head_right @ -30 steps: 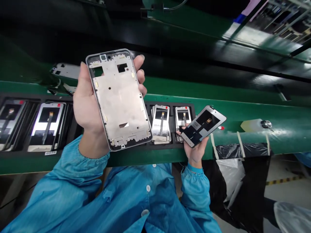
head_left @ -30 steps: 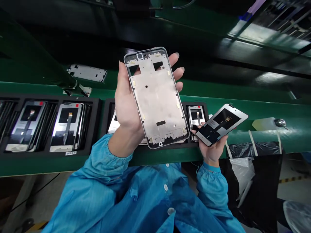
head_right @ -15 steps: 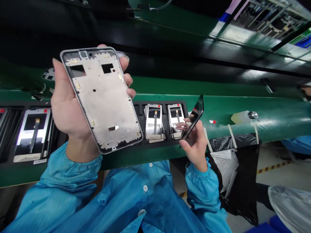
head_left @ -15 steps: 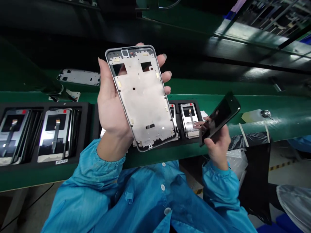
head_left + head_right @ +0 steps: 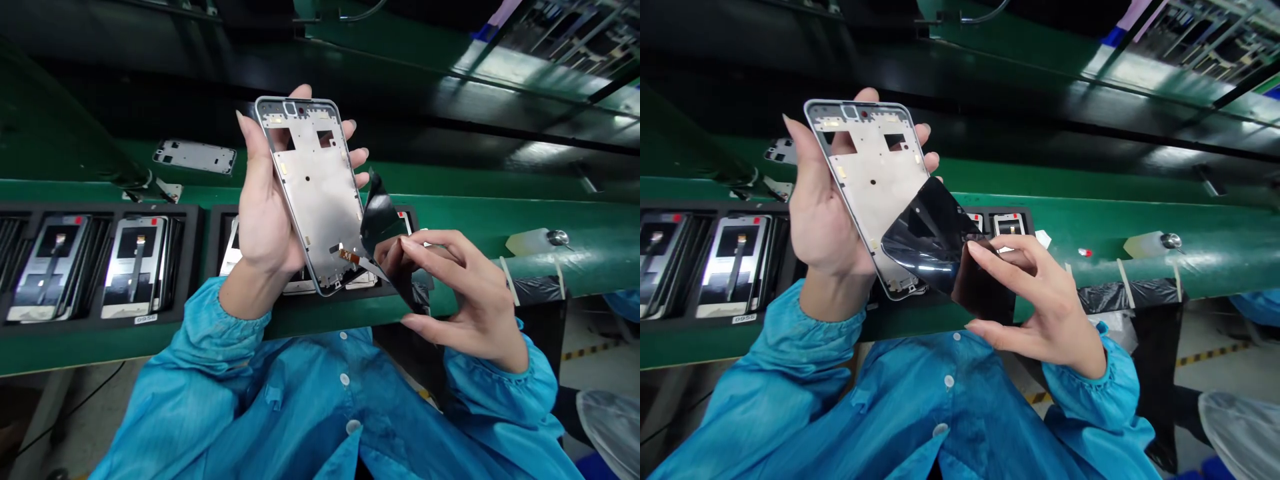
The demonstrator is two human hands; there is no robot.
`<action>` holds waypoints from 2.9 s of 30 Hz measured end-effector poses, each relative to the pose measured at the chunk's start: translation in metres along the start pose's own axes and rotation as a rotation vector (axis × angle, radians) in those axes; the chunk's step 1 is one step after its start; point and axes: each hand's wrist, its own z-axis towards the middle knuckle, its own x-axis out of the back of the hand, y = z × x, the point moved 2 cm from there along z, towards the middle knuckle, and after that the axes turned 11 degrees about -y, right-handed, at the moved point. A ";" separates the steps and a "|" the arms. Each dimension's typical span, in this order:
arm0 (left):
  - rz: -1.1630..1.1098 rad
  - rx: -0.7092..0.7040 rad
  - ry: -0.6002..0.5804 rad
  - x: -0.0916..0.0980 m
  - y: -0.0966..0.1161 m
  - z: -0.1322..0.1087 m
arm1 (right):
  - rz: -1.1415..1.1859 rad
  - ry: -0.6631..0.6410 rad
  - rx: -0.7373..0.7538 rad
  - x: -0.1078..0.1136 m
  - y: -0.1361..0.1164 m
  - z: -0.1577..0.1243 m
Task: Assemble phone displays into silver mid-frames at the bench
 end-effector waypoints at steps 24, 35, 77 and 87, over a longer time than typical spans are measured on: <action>0.393 -0.223 -0.328 0.035 0.020 0.009 | 0.246 0.110 -0.008 -0.029 0.016 0.011; 0.575 -0.291 -0.546 0.043 0.004 0.009 | 0.248 0.321 0.034 -0.060 0.014 0.043; 0.757 -0.168 -0.387 0.003 -0.037 -0.027 | 0.589 0.325 -0.209 -0.034 0.011 0.066; 0.764 -0.052 -0.307 0.011 -0.048 -0.008 | 0.890 0.271 -0.267 -0.050 0.050 0.078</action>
